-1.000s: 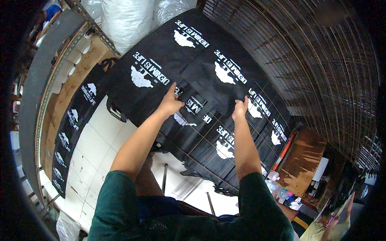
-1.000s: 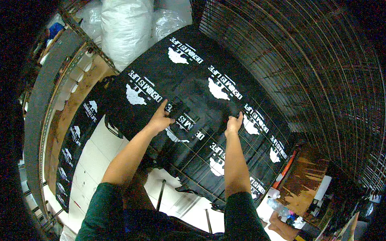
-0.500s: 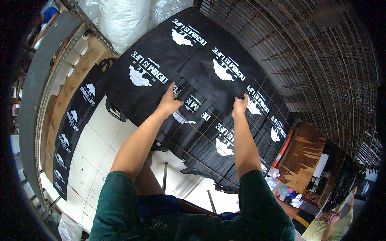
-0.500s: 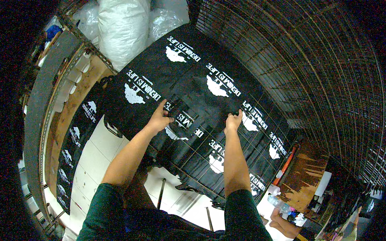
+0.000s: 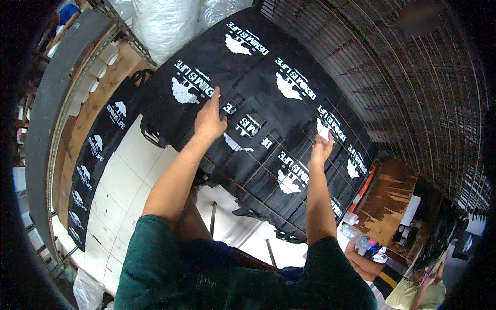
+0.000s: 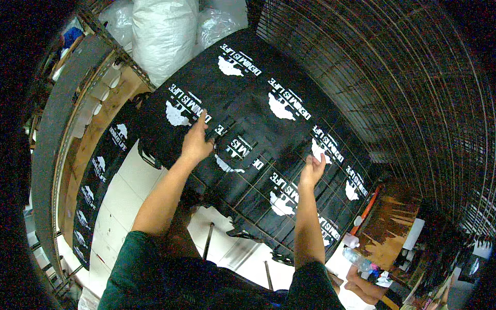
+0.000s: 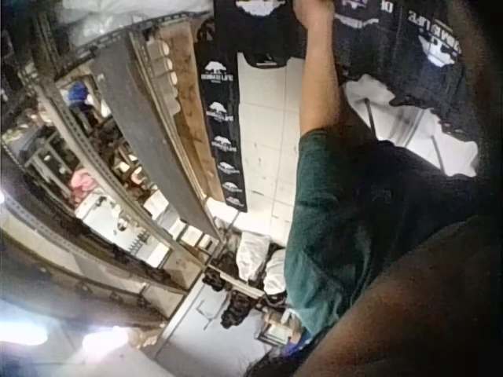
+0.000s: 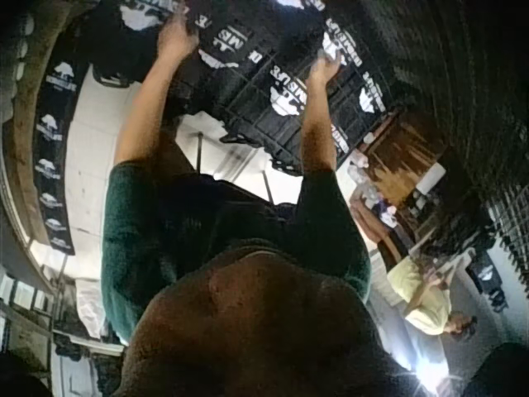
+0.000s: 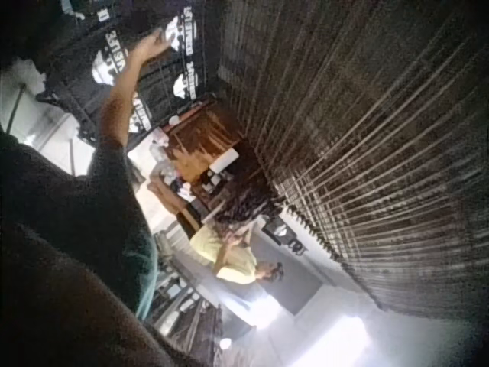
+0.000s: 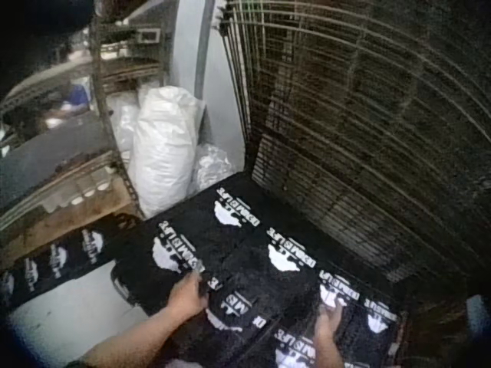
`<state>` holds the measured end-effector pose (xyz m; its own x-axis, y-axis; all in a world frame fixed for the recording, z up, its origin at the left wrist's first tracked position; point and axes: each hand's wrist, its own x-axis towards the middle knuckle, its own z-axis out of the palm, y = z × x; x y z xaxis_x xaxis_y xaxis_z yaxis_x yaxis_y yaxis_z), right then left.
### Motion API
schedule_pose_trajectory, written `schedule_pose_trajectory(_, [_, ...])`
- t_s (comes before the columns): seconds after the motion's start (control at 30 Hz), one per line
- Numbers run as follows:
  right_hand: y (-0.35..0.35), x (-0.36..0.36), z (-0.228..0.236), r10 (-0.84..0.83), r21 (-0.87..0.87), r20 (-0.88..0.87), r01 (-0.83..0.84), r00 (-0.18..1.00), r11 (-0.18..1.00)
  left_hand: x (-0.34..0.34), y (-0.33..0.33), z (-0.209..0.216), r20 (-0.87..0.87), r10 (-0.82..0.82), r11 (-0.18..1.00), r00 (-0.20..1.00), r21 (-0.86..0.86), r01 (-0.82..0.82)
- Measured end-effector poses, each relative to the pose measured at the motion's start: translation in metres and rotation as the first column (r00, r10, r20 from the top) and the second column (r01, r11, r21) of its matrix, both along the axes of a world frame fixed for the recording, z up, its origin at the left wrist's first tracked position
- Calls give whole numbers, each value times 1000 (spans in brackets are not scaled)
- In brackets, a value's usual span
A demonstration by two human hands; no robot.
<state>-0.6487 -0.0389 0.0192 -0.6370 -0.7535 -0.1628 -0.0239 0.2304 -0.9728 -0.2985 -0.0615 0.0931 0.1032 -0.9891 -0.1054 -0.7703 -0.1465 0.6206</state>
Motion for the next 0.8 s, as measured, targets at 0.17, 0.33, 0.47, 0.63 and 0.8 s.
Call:
schedule_pose_trajectory(0.17, [115,-25,36,-25,5,-13,25,1000,1000,24,29,61,-261,106,993,960,-18,-115])
schedule_pose_trajectory(0.33, [243,-64,64,-91,132,-137,110,986,985,-19,143,152,-622,-240,966,745,-79,246])
schedule_pose_trajectory(0.47, [315,-76,72,-50,50,-40,52,998,997,-51,285,179,-682,-504,772,530,-80,630])
schedule_pose_trajectory(0.63, [368,-68,80,-90,71,-87,97,992,993,-79,373,93,-435,-758,456,487,182,871])
schedule_pose_trajectory(0.8, [396,-58,90,-143,55,-11,143,990,988,-80,368,74,-393,-790,400,470,249,882])
